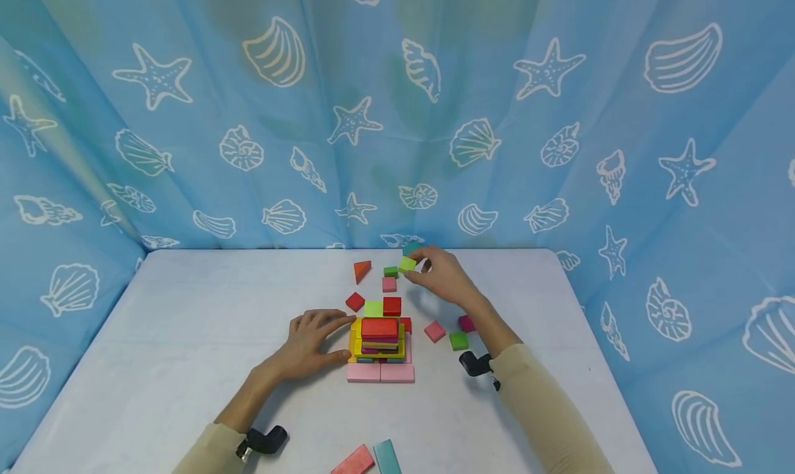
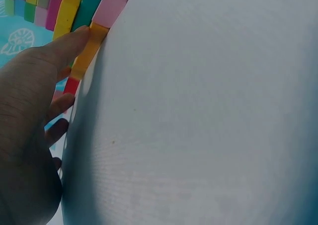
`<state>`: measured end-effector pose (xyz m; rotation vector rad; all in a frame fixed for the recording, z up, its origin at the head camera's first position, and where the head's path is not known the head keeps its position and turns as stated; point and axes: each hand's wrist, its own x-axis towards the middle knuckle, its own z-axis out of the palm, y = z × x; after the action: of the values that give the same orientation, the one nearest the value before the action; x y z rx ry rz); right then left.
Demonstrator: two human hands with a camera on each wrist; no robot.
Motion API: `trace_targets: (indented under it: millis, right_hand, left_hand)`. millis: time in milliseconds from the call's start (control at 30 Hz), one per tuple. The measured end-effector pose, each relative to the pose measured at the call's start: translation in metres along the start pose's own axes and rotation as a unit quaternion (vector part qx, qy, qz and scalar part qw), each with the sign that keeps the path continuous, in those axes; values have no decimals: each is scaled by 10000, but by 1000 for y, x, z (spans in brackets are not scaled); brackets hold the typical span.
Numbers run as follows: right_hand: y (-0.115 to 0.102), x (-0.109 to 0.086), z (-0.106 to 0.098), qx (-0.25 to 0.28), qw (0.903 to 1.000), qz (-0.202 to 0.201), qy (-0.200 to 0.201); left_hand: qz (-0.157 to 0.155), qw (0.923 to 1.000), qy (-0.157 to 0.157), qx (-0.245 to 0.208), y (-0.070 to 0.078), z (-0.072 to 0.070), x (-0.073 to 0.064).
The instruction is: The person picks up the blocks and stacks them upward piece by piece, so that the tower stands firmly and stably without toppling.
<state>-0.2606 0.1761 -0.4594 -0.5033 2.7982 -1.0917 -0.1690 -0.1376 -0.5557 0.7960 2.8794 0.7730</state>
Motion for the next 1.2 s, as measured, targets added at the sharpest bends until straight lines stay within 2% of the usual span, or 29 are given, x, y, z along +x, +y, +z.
trace_targets:
  millis: [100,200,367,500,767,967,1200]
  right_hand:
    - [-23,-13,-9,285,9986,-436,11]
    - [-44,-26,-10,373,9959,-791,-247]
    - [-65,-38,-1,84,9936,-951,-607]
    - [-68,-40,6,-197,9928,-886,-787]
    - [-66,-39,11,-424,9908,-762,-1036]
    - [-66,-39,11,-457,9901,-629,-1167]
    - [-64,-40,8,-436,9904,-636,-1144]
  left_hand:
    - [-16,10000,1,-8,0,0,0]
    - [-19,10000,-6,24,0,1,1]
    - [-34,10000,24,27,2,-1,2]
    - [-63,10000,4,41,2,-1,1]
    - [-28,10000,3,83,2,-1,1]
    - [-86,9999,-33,75,3,-2,1]
    - [-63,10000,-43,42,4,-3,1]
